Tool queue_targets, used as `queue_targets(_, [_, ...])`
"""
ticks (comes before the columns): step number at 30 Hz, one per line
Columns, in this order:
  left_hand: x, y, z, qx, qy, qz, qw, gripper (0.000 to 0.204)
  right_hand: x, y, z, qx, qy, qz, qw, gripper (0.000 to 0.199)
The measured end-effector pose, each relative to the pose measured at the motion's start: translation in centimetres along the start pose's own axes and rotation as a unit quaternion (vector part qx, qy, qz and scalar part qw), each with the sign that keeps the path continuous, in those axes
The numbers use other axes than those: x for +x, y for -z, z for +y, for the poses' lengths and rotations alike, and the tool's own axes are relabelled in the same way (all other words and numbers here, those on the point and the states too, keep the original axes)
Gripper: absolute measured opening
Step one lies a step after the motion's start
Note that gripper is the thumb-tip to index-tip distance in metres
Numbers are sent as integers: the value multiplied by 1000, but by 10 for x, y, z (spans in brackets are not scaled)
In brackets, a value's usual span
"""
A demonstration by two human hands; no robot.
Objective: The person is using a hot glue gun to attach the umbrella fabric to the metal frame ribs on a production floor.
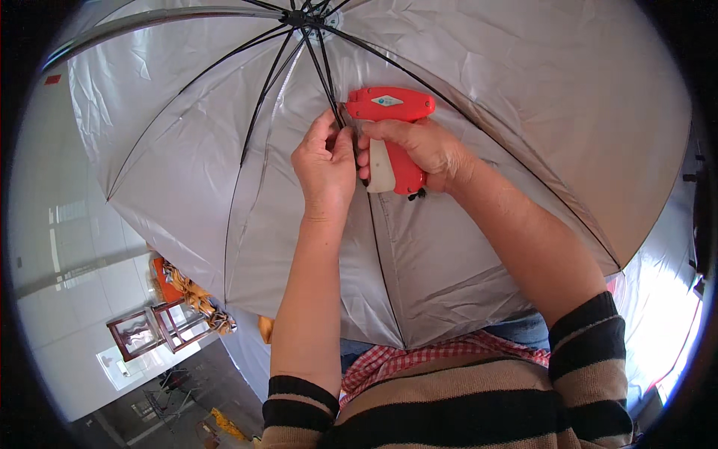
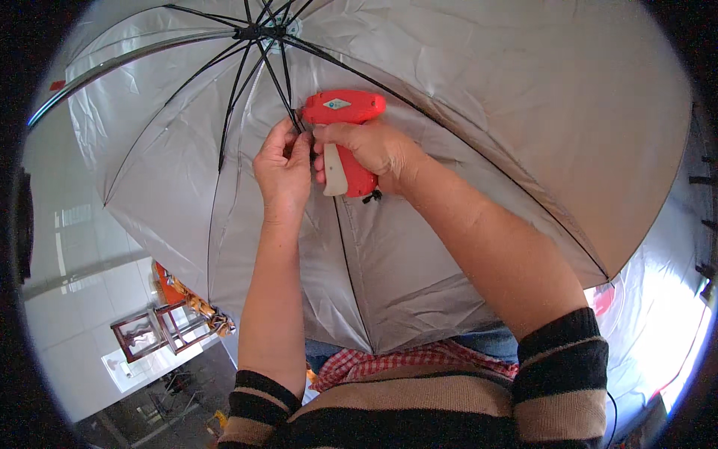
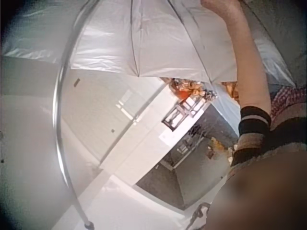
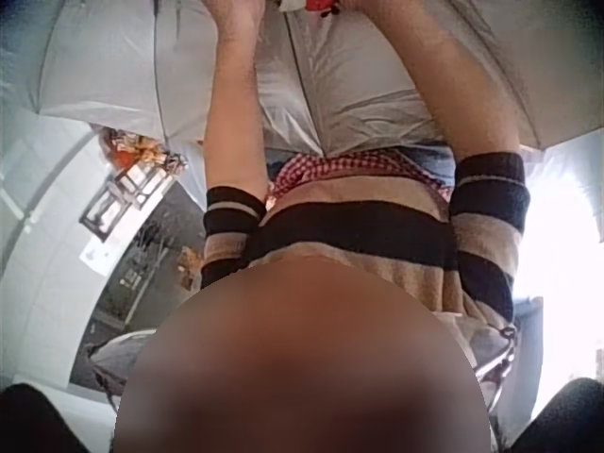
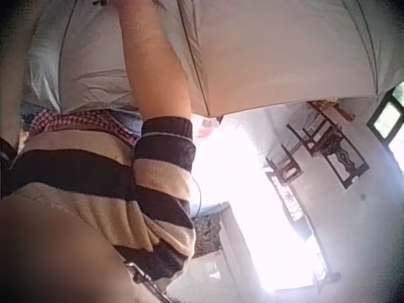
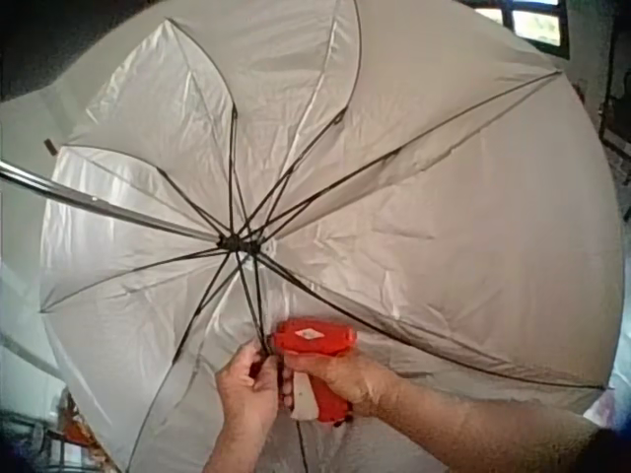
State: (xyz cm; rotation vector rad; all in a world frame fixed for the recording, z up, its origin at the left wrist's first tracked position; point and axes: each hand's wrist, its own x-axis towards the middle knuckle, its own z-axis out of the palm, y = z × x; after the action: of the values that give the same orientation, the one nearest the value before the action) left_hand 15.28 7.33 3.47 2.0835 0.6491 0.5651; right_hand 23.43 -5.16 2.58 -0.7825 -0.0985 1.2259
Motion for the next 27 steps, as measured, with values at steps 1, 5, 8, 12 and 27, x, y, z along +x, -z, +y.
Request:
queue_targets(1, [-1,0,1,-6,4,-1,1000,26,2,2,-1,5,2,-17,1000,25])
queue_targets(5, [0,4,1,-17,2,-10,1000,26,3,12,-3,102,-53,-109,987,25])
queue_targets(8, [1,8,-3,-19,-16,-22,999,26,3,11,-4,112,-54,-125,984,26])
queue_targets(12, [1,5,4,-37,5,-18,999,25,2,11,-5,116,-51,-121,984,25])
queue_targets(27, [-1,-5,6,27,-79,12,996,21,-1,-1,-21,-65,-42,-8,997,21])
